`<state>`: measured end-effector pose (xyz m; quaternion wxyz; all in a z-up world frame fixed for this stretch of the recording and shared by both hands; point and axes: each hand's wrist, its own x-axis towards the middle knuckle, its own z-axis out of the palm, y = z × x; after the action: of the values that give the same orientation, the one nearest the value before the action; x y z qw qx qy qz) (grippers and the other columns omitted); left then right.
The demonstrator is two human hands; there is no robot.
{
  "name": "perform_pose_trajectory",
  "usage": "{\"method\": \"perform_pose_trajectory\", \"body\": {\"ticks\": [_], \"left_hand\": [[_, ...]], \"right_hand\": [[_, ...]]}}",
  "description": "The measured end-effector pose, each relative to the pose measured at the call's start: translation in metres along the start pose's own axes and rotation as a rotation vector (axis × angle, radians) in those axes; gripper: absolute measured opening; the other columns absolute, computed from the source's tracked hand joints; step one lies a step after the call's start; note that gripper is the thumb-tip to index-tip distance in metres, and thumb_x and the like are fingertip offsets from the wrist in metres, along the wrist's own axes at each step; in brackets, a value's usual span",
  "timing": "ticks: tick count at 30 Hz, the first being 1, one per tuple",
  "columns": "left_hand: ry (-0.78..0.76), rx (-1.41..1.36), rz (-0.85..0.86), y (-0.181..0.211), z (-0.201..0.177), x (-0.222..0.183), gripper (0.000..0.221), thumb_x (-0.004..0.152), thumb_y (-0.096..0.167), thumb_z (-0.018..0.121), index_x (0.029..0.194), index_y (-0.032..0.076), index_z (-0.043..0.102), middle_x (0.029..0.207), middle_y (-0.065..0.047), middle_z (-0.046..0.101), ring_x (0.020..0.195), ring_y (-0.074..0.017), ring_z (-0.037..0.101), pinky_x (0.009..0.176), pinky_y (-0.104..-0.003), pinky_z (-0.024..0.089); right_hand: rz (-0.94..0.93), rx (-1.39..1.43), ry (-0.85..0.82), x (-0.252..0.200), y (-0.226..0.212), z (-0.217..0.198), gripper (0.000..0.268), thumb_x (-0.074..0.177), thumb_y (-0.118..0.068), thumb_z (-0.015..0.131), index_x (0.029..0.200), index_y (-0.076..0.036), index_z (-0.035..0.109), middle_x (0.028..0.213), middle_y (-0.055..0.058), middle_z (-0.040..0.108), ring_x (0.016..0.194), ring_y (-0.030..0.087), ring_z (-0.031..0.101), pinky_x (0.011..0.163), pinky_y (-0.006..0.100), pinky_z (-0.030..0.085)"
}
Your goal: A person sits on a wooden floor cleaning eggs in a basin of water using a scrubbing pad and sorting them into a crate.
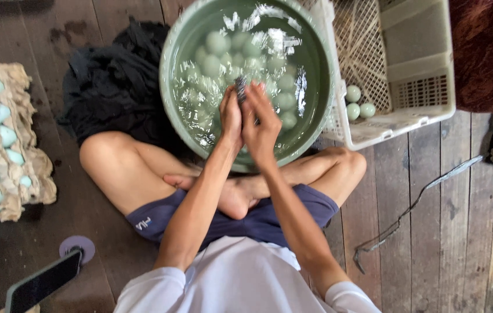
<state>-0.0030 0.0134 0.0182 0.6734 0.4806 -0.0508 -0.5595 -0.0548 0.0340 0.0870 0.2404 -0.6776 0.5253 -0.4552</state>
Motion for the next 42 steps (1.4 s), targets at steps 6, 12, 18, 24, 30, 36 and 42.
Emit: {"method": "perform_pose_trajectory", "body": {"ticks": [6, 12, 18, 24, 30, 36, 42], "left_hand": [[0.014, 0.026, 0.029, 0.004, 0.009, -0.004, 0.014, 0.096, 0.02, 0.057, 0.092, 0.012, 0.068, 0.084, -0.003, 0.064, 0.086, -0.0146, 0.059, 0.082, -0.03, 0.052], [0.057, -0.026, -0.005, 0.009, 0.014, -0.006, 0.018, 0.092, 0.03, 0.067, 0.086, 0.013, 0.063, 0.083, 0.0, 0.054, 0.084, -0.0134, 0.051, 0.077, -0.032, 0.046], [0.076, -0.098, -0.054, -0.038, -0.004, 0.027, 0.022, 0.09, 0.031, 0.067, 0.094, 0.009, 0.069, 0.085, -0.003, 0.062, 0.08, -0.0155, 0.061, 0.069, -0.034, 0.056], [-0.035, -0.254, -0.161, -0.006, 0.016, 0.003, 0.037, 0.094, 0.04, 0.07, 0.098, 0.004, 0.063, 0.084, -0.017, 0.069, 0.08, -0.0304, 0.075, 0.075, -0.038, 0.066], [-0.121, -0.229, -0.206, -0.007, 0.009, 0.007, 0.029, 0.095, 0.032, 0.071, 0.103, 0.007, 0.059, 0.089, -0.02, 0.07, 0.08, -0.0347, 0.076, 0.077, -0.037, 0.069], [-0.14, -0.049, -0.172, 0.008, 0.017, -0.007, 0.033, 0.094, 0.035, 0.069, 0.092, 0.005, 0.058, 0.081, -0.022, 0.07, 0.069, -0.0312, 0.076, 0.054, -0.029, 0.065], [-0.152, 0.006, -0.2, 0.009, 0.025, -0.01, 0.031, 0.1, 0.042, 0.053, 0.108, 0.013, 0.061, 0.077, -0.012, 0.063, 0.054, -0.0204, 0.065, 0.042, -0.026, 0.046]], "right_hand": [[0.075, 0.023, 0.017, 0.008, -0.014, -0.006, 0.02, 0.102, -0.012, 0.066, 0.118, -0.012, 0.077, 0.125, 0.015, 0.073, 0.126, 0.035, 0.064, 0.106, 0.049, 0.051], [0.192, 0.013, 0.036, 0.022, 0.005, -0.003, 0.024, 0.107, -0.029, 0.059, 0.118, -0.018, 0.077, 0.118, 0.007, 0.076, 0.119, 0.03, 0.068, 0.104, 0.044, 0.053], [0.183, -0.014, 0.069, 0.03, 0.059, 0.004, 0.02, 0.103, -0.02, 0.063, 0.116, -0.019, 0.078, 0.114, 0.006, 0.078, 0.114, 0.029, 0.069, 0.099, 0.046, 0.054], [0.196, -0.065, 0.161, 0.048, 0.051, -0.043, 0.021, 0.105, -0.026, 0.06, 0.114, -0.023, 0.079, 0.112, 0.003, 0.078, 0.112, 0.023, 0.071, 0.1, 0.041, 0.053], [0.232, -0.464, -0.168, 0.04, 0.128, -0.05, 0.06, 0.09, -0.032, 0.083, 0.142, -0.013, 0.059, 0.137, 0.026, 0.051, 0.127, 0.052, 0.055, 0.108, 0.061, 0.047], [0.611, -0.229, -0.232, 0.036, 0.124, -0.05, 0.051, 0.091, -0.054, 0.074, 0.136, -0.03, 0.065, 0.123, 0.014, 0.069, 0.119, 0.041, 0.065, 0.101, 0.053, 0.051], [0.23, 0.175, 0.047, 0.008, 0.028, -0.035, 0.036, 0.104, -0.012, 0.066, 0.14, -0.009, 0.06, 0.139, 0.019, 0.063, 0.139, 0.04, 0.05, 0.117, 0.056, 0.037]]}}
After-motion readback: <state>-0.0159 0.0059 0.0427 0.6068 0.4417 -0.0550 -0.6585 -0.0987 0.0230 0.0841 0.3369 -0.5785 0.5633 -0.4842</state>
